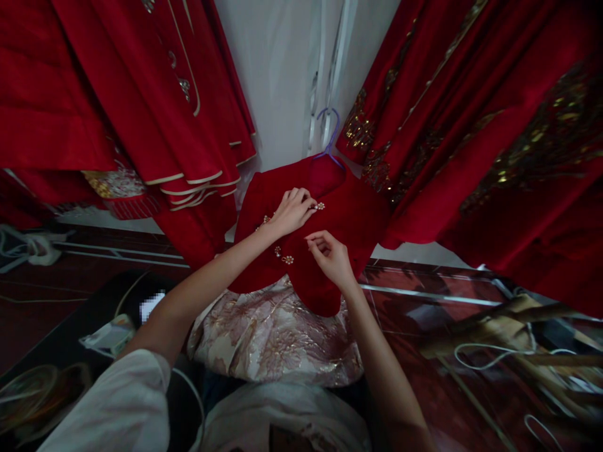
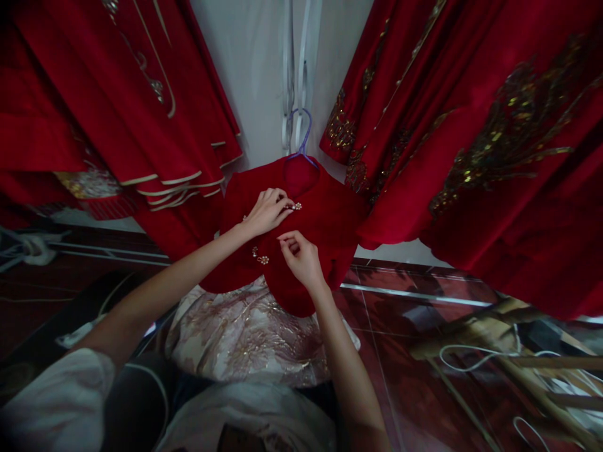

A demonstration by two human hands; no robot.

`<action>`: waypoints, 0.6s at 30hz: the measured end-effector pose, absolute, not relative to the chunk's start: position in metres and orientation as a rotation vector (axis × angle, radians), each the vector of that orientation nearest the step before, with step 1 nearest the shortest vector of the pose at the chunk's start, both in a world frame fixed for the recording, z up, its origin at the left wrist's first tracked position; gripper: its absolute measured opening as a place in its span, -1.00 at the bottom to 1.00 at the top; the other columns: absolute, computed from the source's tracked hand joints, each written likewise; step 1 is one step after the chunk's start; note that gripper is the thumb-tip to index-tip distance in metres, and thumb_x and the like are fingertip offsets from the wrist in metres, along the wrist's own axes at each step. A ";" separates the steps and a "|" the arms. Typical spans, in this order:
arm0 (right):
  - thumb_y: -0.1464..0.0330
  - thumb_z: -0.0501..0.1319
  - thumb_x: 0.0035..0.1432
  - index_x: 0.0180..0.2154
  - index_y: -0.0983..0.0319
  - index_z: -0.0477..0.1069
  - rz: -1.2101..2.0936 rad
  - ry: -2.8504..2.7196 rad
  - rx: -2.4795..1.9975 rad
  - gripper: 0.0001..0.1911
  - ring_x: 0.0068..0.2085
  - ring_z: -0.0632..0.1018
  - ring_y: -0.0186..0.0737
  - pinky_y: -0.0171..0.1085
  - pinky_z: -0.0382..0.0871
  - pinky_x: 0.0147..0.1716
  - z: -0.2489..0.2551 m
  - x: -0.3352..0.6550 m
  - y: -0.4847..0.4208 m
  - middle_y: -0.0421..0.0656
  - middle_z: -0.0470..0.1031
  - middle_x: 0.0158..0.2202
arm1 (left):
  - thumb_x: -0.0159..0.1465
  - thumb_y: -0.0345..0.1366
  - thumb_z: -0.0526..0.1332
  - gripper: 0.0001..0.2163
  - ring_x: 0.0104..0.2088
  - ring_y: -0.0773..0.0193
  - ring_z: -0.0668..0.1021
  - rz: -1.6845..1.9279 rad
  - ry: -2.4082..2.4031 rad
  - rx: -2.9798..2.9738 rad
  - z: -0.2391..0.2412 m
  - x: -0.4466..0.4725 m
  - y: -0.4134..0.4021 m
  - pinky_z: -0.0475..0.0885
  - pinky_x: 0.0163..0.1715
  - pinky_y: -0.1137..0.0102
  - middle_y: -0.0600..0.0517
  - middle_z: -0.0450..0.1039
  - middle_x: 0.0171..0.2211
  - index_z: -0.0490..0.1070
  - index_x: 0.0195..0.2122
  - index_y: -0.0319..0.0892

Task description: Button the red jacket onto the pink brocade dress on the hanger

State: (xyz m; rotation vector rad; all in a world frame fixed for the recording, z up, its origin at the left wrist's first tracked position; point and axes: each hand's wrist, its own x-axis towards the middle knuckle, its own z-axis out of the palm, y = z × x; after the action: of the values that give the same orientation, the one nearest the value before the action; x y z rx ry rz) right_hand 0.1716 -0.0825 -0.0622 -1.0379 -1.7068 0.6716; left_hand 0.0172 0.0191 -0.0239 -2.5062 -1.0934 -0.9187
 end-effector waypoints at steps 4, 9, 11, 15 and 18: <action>0.22 0.12 0.22 -0.19 0.21 0.44 0.668 -1.702 -1.042 -0.76 -0.46 0.46 -0.35 -0.38 0.28 -0.50 -0.062 0.174 -0.082 -0.18 0.51 -0.40 | 0.32 -0.24 0.11 -0.81 -0.09 0.05 0.37 -0.845 -1.137 -2.471 -0.020 0.029 0.027 0.24 -0.06 0.15 -0.12 0.39 -0.15 0.43 -0.17 -0.23; 0.25 0.13 0.21 -0.22 0.21 0.46 0.572 -1.617 -1.088 -0.78 -0.34 0.51 -0.27 -0.31 0.39 -0.38 -0.065 0.177 -0.078 -0.13 0.52 -0.31 | 0.35 -0.33 0.04 -0.82 -0.15 0.19 0.42 -0.757 -0.906 -2.457 -0.014 0.027 0.028 0.16 0.13 0.12 -0.02 0.46 -0.29 0.42 -0.19 -0.17; 0.27 0.15 0.19 -0.24 0.21 0.48 0.428 -1.538 -1.122 -0.80 -0.21 0.51 -0.20 -0.21 0.43 -0.20 -0.064 0.178 -0.071 -0.09 0.51 -0.23 | 0.36 -0.37 -0.01 -0.78 -0.18 0.22 0.44 -0.690 -0.816 -2.430 -0.013 0.025 0.031 0.11 0.19 0.12 0.01 0.46 -0.33 0.43 -0.18 -0.15; 0.24 0.16 0.18 -0.15 0.22 0.42 0.303 -1.444 -0.976 -0.75 0.07 0.42 -0.13 -0.06 0.27 0.14 -0.049 0.172 -0.035 -0.03 0.46 -0.05 | 0.37 -0.35 -0.05 -0.74 -0.19 0.21 0.50 -0.566 -0.758 -2.440 -0.008 0.025 0.035 0.18 0.15 0.19 -0.07 0.48 -0.25 0.42 -0.12 -0.24; 0.11 0.10 0.21 0.02 0.22 0.31 0.529 -1.447 -0.799 -0.57 0.16 0.38 -0.17 -0.10 0.24 0.18 -0.028 0.156 0.002 0.01 0.36 0.12 | 0.36 -0.31 -0.04 -0.69 -0.21 0.14 0.54 -0.431 -0.908 -2.484 0.003 0.026 0.034 0.32 -0.06 0.23 -0.22 0.48 -0.16 0.40 -0.06 -0.37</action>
State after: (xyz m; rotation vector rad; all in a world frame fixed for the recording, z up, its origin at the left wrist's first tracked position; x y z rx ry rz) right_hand 0.1557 0.0022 -0.0282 -0.7993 -1.4470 0.5287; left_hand 0.0257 0.0339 0.0029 -2.4838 -0.9077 -0.4314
